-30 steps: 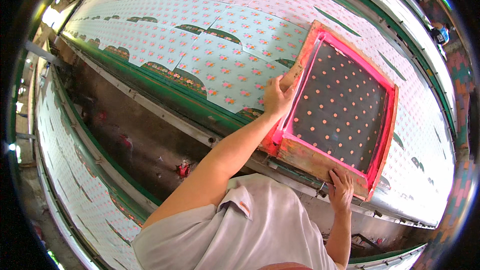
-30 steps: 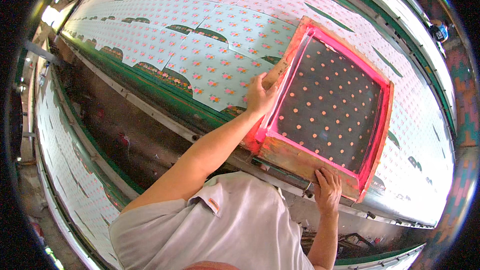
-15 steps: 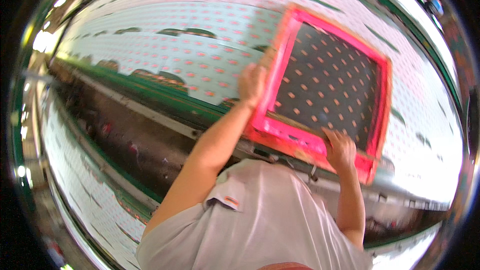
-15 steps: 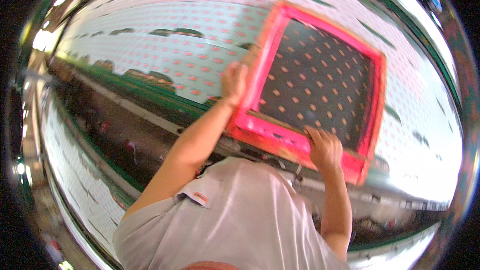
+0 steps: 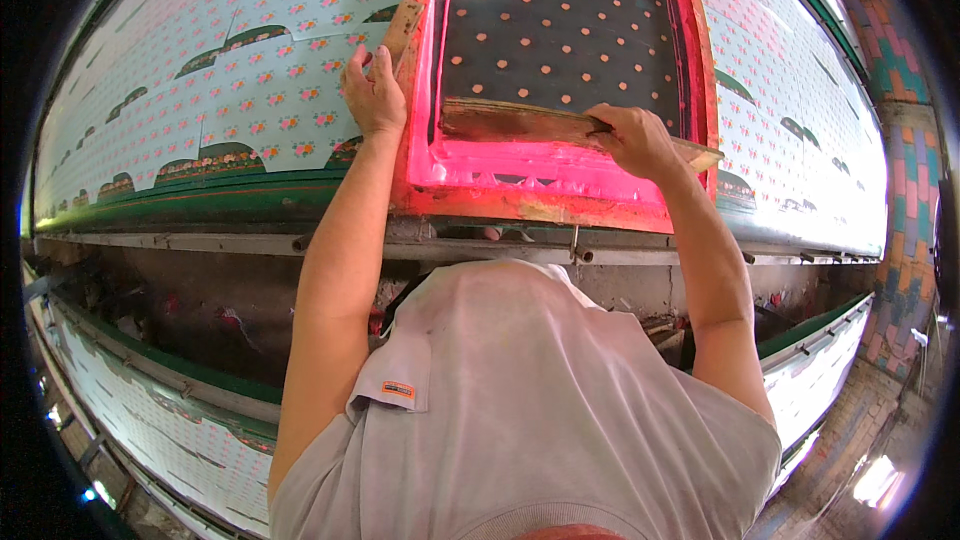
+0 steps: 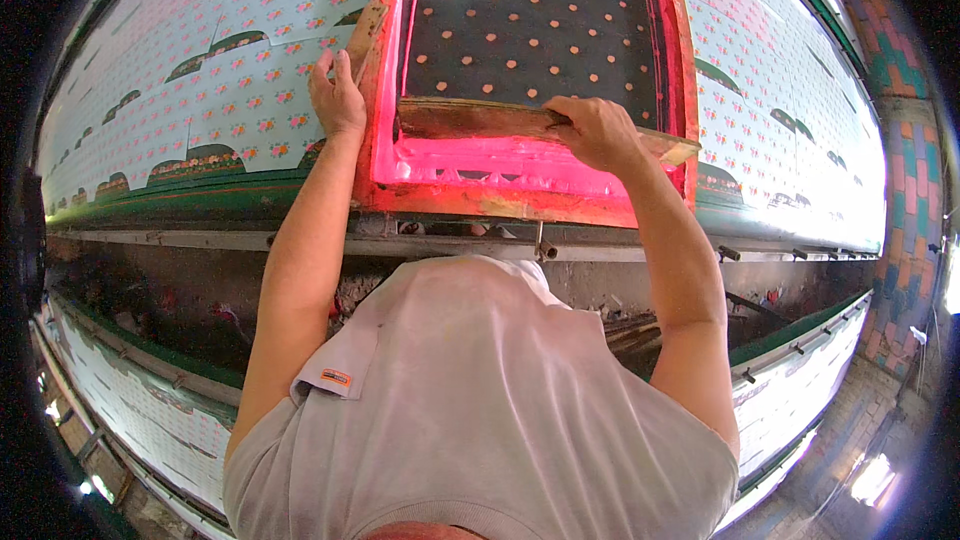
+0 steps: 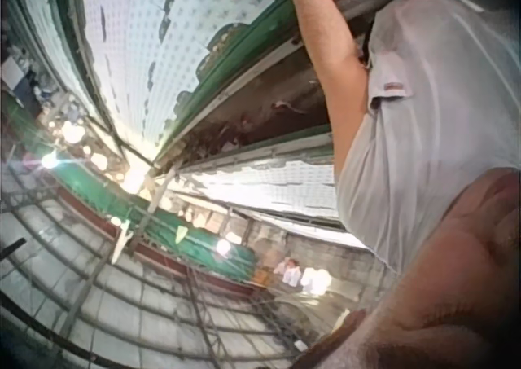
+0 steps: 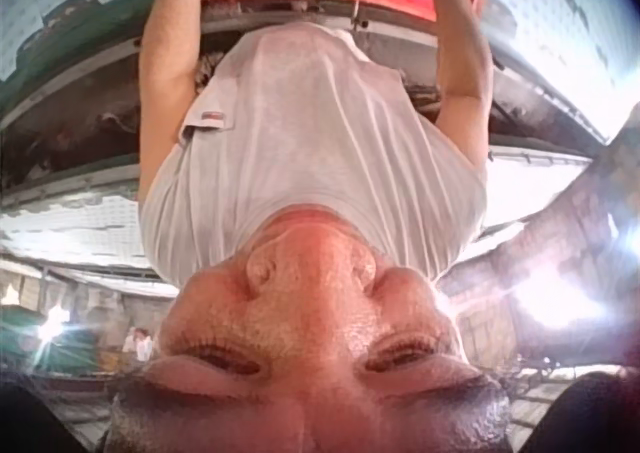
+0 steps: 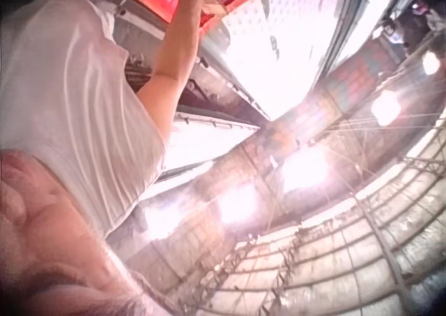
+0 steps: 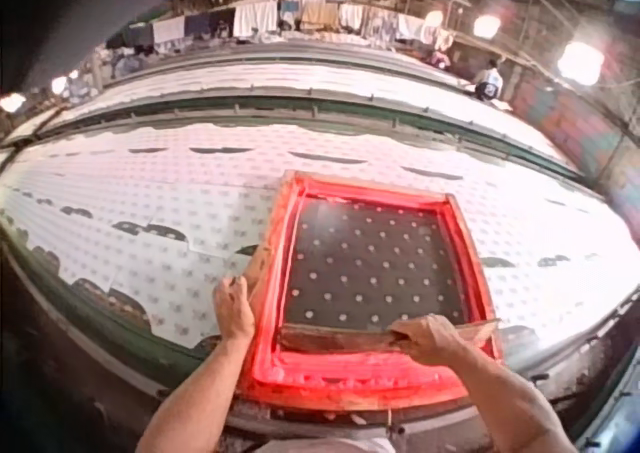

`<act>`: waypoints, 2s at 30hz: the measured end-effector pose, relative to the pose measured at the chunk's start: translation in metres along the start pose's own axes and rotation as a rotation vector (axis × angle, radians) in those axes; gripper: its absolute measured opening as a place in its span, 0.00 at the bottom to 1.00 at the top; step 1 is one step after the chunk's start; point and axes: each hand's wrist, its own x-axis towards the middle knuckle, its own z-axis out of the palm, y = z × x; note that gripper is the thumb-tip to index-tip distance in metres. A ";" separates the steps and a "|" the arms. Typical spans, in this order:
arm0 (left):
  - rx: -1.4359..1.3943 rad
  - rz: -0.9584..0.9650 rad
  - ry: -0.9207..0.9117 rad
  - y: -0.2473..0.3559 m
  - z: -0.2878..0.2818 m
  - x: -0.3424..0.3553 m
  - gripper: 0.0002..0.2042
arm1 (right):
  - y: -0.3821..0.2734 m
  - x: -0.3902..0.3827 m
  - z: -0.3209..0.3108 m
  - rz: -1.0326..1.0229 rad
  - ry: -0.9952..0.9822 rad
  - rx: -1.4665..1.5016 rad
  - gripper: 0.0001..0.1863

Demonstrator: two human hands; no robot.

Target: The person uses a pink-framed screen and a squeegee to apply pink ink onto a patterned fabric laid on a table. They repeatedly pull the squeegee across the screen, lift and reposition the screen, and continue printing the same pattern across the fabric.

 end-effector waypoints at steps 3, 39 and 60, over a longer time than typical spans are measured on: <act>-0.033 -0.056 -0.023 0.000 -0.001 -0.001 0.31 | 0.006 0.008 0.006 0.036 -0.121 0.068 0.17; 0.210 0.049 -0.134 0.028 0.003 -0.004 0.25 | 0.166 0.328 -0.066 -0.273 0.599 -0.374 0.21; 0.247 0.105 -0.191 0.020 0.003 -0.002 0.25 | 0.152 0.329 -0.079 -0.233 0.212 -0.394 0.22</act>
